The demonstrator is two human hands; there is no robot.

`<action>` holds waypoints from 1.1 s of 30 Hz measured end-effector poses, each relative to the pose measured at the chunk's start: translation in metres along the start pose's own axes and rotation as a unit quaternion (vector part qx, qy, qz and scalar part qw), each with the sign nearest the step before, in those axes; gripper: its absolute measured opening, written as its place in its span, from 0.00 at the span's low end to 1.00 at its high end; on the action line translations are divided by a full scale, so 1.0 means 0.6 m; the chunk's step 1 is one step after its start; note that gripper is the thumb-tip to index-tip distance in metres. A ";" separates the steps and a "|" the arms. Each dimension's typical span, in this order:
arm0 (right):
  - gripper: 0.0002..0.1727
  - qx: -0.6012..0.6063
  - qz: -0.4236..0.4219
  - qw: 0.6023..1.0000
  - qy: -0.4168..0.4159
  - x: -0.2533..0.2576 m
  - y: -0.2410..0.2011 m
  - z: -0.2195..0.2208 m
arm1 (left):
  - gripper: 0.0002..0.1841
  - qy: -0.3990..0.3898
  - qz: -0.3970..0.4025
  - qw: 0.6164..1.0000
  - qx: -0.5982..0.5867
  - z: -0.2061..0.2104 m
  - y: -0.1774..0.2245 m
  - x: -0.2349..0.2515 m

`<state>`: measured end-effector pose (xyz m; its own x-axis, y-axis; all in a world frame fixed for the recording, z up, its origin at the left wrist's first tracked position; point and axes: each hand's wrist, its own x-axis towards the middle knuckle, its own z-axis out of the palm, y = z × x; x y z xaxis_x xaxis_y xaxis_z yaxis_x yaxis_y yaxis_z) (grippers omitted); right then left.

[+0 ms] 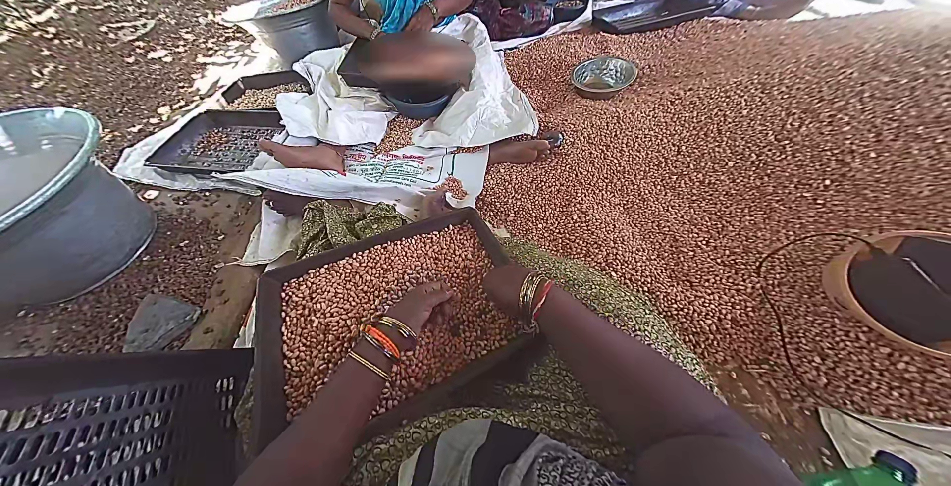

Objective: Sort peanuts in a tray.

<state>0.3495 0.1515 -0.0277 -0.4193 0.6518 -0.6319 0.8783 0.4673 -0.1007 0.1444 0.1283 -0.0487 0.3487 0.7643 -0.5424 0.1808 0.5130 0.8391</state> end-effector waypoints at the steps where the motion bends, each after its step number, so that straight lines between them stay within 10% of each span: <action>1: 0.10 0.006 -0.016 1.000 0.006 0.005 0.010 0.000 | 0.13 -0.005 -0.005 1.000 -0.002 0.003 -0.001 0.000; 10: 0.16 0.217 -0.167 0.932 0.237 -0.040 -0.024 -0.034 | 0.35 0.005 -0.090 0.984 -0.155 0.022 -0.010 0.010; 22: 0.12 0.061 0.092 0.993 0.044 0.024 -0.018 -0.017 | 0.21 0.094 -0.053 0.980 -0.165 -0.009 0.003 0.010; 33: 0.12 0.244 -0.041 0.952 0.181 0.013 0.027 -0.020 | 0.20 0.033 -0.048 0.991 -0.123 -0.004 -0.005 0.003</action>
<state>0.3579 0.1713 -0.0250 -0.4659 0.8290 -0.3093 0.8040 0.2506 -0.5393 0.1425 0.1290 -0.0524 0.2790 0.7265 -0.6280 -0.0221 0.6587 0.7521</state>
